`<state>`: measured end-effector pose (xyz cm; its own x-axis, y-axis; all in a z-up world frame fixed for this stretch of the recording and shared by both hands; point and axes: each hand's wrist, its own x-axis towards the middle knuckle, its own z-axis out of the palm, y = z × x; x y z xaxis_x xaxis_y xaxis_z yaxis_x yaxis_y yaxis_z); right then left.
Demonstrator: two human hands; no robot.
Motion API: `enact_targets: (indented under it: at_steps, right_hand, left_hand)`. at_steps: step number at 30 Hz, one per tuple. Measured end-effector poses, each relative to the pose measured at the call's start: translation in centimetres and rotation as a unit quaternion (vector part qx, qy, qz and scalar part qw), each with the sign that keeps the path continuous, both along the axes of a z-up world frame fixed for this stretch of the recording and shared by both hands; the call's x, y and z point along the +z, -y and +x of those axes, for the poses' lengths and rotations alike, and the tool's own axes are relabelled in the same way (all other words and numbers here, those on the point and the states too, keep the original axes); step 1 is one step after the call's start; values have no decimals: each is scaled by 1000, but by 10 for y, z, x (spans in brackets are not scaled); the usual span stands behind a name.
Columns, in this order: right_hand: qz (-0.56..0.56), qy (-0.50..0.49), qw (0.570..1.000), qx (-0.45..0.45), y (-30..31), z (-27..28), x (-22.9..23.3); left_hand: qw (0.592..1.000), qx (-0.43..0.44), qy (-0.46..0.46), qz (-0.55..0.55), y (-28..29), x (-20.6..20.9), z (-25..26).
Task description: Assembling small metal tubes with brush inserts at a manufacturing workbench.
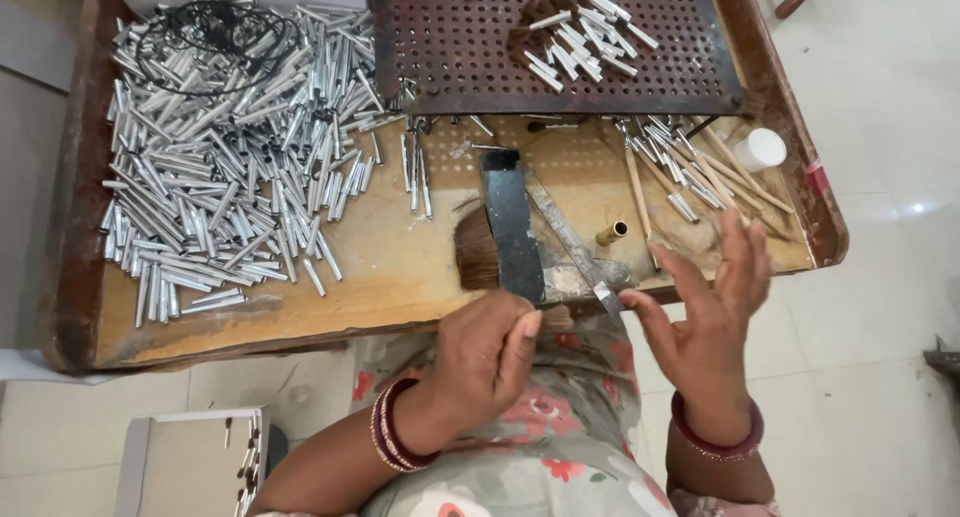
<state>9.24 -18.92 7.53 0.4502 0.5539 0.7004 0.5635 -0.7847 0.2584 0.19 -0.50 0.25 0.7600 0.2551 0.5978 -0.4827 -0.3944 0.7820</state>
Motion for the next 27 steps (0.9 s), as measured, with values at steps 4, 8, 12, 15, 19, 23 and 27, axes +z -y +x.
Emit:
enact_targets:
  at_steps: [4,8,12,15,19,23,27]
  right_hand:
    - [302,-389,813,310,20,-10,-69]
    - [401,-419,704,410,24,-9,-115]
    - [485,-343,709,379,26,1,-128]
    - [520,-337,737,270,40,38,-123]
    - [478,-375,764,218,32,64,-99]
    - [413,-395,794,208,29,73,-95]
    - [346,-393,834,170,26,75,-82]
  left_hand:
    - [996,-85,30,-1,21,0,5]
    - [993,-120,25,2,31,-1,3]
    - [992,-125,-27,-14,31,-10,7]
    - [985,-112,-109,76,25,-5,14]
    - [925,-216,-265,164,26,14,33]
    - [977,-26,-3,210,30,19,74]
    - [961,-18,-75,267,34,6,118]
